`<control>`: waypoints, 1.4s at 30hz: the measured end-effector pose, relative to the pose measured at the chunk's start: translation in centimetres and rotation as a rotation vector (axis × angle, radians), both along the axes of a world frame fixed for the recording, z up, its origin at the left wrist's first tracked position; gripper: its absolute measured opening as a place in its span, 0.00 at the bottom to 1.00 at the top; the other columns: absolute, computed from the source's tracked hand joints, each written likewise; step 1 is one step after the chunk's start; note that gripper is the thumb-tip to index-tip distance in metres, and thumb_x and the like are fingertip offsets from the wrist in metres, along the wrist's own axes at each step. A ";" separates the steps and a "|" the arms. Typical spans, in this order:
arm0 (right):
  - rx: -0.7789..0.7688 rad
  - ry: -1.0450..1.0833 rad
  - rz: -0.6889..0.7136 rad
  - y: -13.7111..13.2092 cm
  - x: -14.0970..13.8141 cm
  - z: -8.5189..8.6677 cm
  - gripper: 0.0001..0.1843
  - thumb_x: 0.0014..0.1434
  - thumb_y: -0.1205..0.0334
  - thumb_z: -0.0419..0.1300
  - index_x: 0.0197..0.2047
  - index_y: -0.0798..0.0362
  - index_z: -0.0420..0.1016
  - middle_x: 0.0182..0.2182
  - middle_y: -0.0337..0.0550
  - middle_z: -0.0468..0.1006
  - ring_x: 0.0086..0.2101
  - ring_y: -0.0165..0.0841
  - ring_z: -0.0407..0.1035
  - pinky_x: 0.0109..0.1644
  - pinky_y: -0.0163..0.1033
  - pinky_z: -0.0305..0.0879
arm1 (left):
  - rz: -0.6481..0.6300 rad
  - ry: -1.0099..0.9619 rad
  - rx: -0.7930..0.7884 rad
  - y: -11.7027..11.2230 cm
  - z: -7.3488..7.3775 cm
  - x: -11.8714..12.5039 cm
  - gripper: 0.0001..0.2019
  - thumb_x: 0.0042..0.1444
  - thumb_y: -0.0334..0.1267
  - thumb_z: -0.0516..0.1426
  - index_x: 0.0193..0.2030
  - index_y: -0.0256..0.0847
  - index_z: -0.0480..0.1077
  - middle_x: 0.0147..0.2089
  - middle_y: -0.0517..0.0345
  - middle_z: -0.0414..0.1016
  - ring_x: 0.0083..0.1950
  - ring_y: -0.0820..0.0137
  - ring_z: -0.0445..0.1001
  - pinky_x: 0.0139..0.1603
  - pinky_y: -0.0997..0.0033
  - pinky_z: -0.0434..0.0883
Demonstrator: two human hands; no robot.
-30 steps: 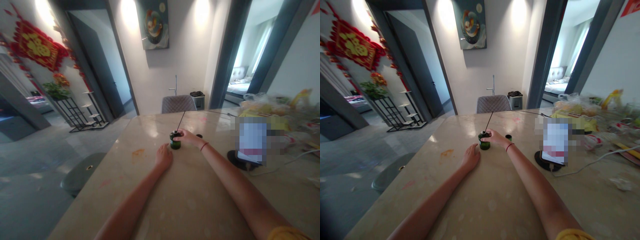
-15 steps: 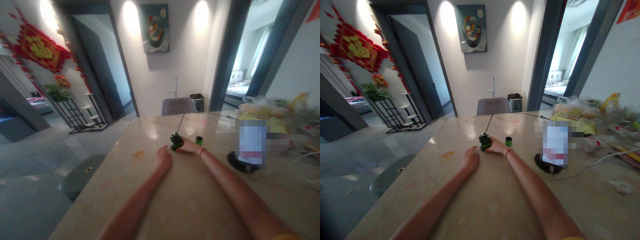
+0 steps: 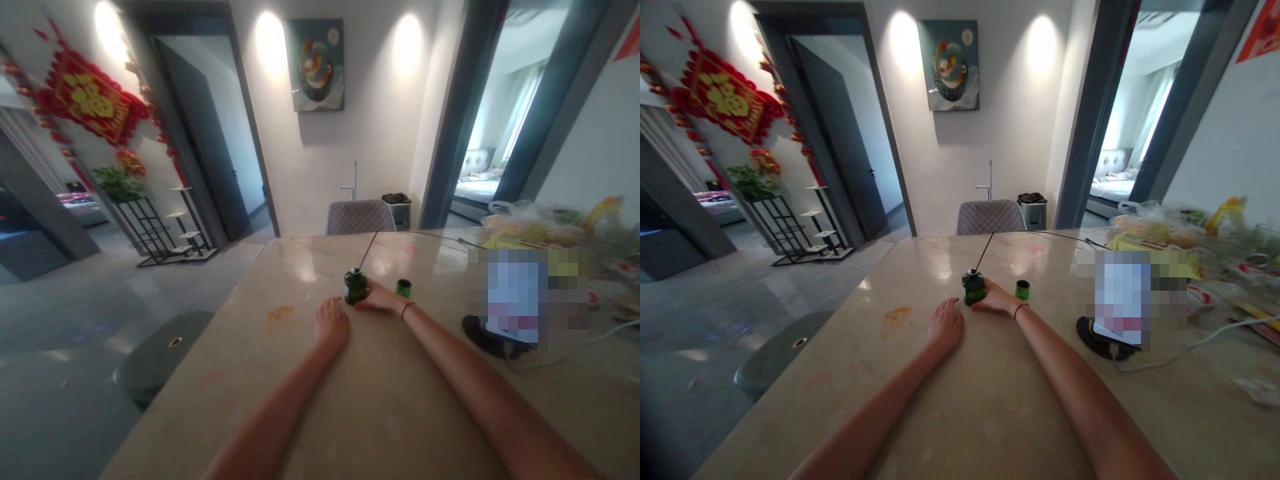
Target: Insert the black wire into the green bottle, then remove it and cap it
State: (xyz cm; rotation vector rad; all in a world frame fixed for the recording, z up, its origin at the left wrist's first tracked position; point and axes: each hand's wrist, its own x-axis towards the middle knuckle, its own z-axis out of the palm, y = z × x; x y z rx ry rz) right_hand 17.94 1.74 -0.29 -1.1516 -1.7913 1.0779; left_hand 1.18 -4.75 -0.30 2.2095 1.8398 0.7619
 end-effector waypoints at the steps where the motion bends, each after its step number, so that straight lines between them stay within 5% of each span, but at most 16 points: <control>1: 0.011 -0.011 -0.005 0.2 0.0 0.0 0.35 0.33 0.62 0.69 0.47 0.52 0.64 0.42 0.43 0.74 0.44 0.39 0.68 0.51 0.46 0.61 | 0.000 0.003 0.000 0.0 0.0 0.0 0.21 0.52 0.30 0.47 0.54 0.33 0.60 0.55 0.47 0.65 0.58 0.65 0.60 0.60 0.66 0.54; 11: 0.049 -0.116 -0.163 5.5 -1.3 -1.2 0.39 0.33 0.61 0.69 0.50 0.55 0.60 0.41 0.45 0.73 0.40 0.35 0.70 0.46 0.41 0.64 | 0.011 0.049 -0.047 -0.1 0.1 0.0 0.23 0.52 0.32 0.47 0.57 0.34 0.59 0.60 0.47 0.59 0.61 0.64 0.56 0.62 0.64 0.52; 18: 0.078 -0.505 -0.471 7.4 -3.0 -0.7 0.37 0.32 0.45 0.66 0.46 0.50 0.68 0.44 0.47 0.72 0.44 0.43 0.67 0.44 0.43 0.63 | 0.024 0.041 -0.056 -0.2 0.0 0.0 0.23 0.51 0.33 0.48 0.56 0.36 0.59 0.60 0.48 0.59 0.62 0.64 0.55 0.62 0.64 0.51; 24: 0.011 -0.571 -0.576 8.1 -3.6 -0.7 0.35 0.33 0.39 0.63 0.43 0.51 0.71 0.45 0.50 0.71 0.43 0.43 0.68 0.41 0.41 0.65 | 0.023 0.032 -0.057 -0.4 0.1 0.1 0.22 0.52 0.34 0.48 0.55 0.37 0.59 0.60 0.49 0.59 0.62 0.64 0.55 0.62 0.63 0.51; 42: 0.028 -0.419 -0.603 8.1 -3.0 -1.3 0.38 0.33 0.48 0.66 0.47 0.58 0.67 0.45 0.55 0.71 0.45 0.43 0.67 0.46 0.43 0.63 | 0.015 0.045 -0.077 -0.3 0.2 0.2 0.22 0.50 0.32 0.48 0.55 0.36 0.59 0.60 0.48 0.59 0.62 0.65 0.55 0.63 0.64 0.50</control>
